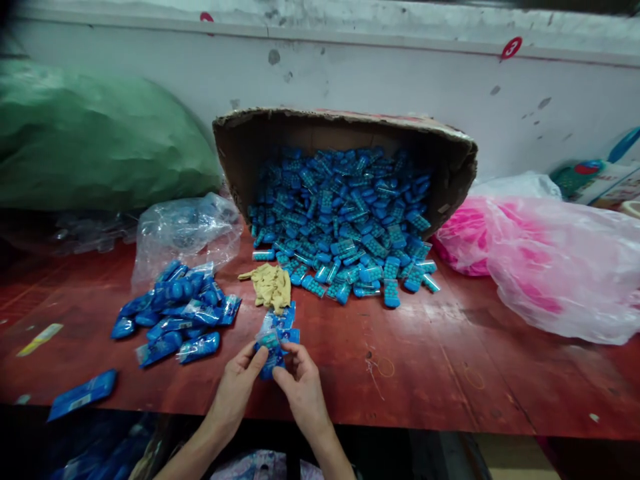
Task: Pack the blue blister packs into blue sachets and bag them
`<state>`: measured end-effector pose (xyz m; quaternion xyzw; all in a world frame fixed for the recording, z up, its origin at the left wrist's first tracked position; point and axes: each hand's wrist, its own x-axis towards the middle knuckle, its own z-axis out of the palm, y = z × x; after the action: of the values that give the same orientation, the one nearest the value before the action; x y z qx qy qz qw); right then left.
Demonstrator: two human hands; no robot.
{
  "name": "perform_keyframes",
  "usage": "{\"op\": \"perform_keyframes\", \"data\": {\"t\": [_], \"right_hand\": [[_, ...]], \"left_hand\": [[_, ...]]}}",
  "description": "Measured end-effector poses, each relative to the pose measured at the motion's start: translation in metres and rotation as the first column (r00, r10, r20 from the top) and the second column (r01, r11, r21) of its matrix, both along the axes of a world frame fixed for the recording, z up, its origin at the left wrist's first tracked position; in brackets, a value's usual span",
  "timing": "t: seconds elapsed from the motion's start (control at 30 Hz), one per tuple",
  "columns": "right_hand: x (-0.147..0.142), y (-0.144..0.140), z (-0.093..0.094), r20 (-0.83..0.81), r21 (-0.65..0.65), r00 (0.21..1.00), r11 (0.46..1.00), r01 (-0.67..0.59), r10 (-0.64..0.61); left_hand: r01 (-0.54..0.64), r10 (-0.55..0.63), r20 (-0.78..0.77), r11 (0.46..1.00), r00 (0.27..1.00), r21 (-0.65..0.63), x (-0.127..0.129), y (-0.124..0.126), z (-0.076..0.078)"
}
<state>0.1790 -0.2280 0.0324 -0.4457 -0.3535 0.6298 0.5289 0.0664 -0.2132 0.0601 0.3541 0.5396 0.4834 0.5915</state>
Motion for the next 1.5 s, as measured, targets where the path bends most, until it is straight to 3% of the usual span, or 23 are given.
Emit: {"op": "perform_keyframes", "data": {"t": [0.17,0.33,0.57,0.8,1.0,1.1,1.2,1.3,1.5], "right_hand": [[0.005,0.001,0.008,-0.234,-0.105,0.97,0.991,-0.086,0.059],[0.007,0.0,0.011,-0.481,-0.221,0.872,0.949,-0.226,0.096],[0.006,-0.007,0.009,-0.633,-0.252,0.767,0.91,-0.328,0.101],[-0.002,-0.014,0.01,-0.698,-0.203,0.705,0.908,-0.366,0.128],[-0.005,-0.016,0.019,-0.605,-0.206,0.79,0.94,-0.272,0.096],[-0.007,-0.018,0.024,-0.514,-0.204,0.854,0.955,-0.215,0.082],[-0.011,-0.02,0.03,-0.404,-0.188,0.913,0.973,-0.135,0.049],[-0.014,-0.02,0.033,-0.294,-0.133,0.956,0.989,-0.057,0.015],[-0.016,-0.026,0.031,0.047,0.077,0.999,0.997,-0.002,-0.001]], "left_hand": [[-0.021,0.024,0.1,0.999,0.995,-0.03,-0.007,0.004,0.003],[0.048,-0.048,0.144,0.999,0.988,0.003,-0.015,0.008,0.0],[0.086,-0.093,0.16,0.995,0.983,0.046,-0.02,0.008,0.003],[0.058,-0.049,-0.059,0.985,0.997,0.162,-0.027,0.003,0.007],[0.069,-0.041,-0.17,0.985,0.985,0.16,-0.038,-0.003,0.014],[0.077,-0.056,-0.154,0.987,0.987,0.138,-0.04,-0.006,0.015],[0.01,0.007,-0.114,0.989,0.993,0.149,-0.038,-0.011,0.014],[-0.07,0.103,-0.181,0.981,0.978,0.182,-0.035,-0.014,0.014],[-0.075,0.215,-0.403,0.939,0.889,0.335,-0.034,-0.018,0.011]]}}
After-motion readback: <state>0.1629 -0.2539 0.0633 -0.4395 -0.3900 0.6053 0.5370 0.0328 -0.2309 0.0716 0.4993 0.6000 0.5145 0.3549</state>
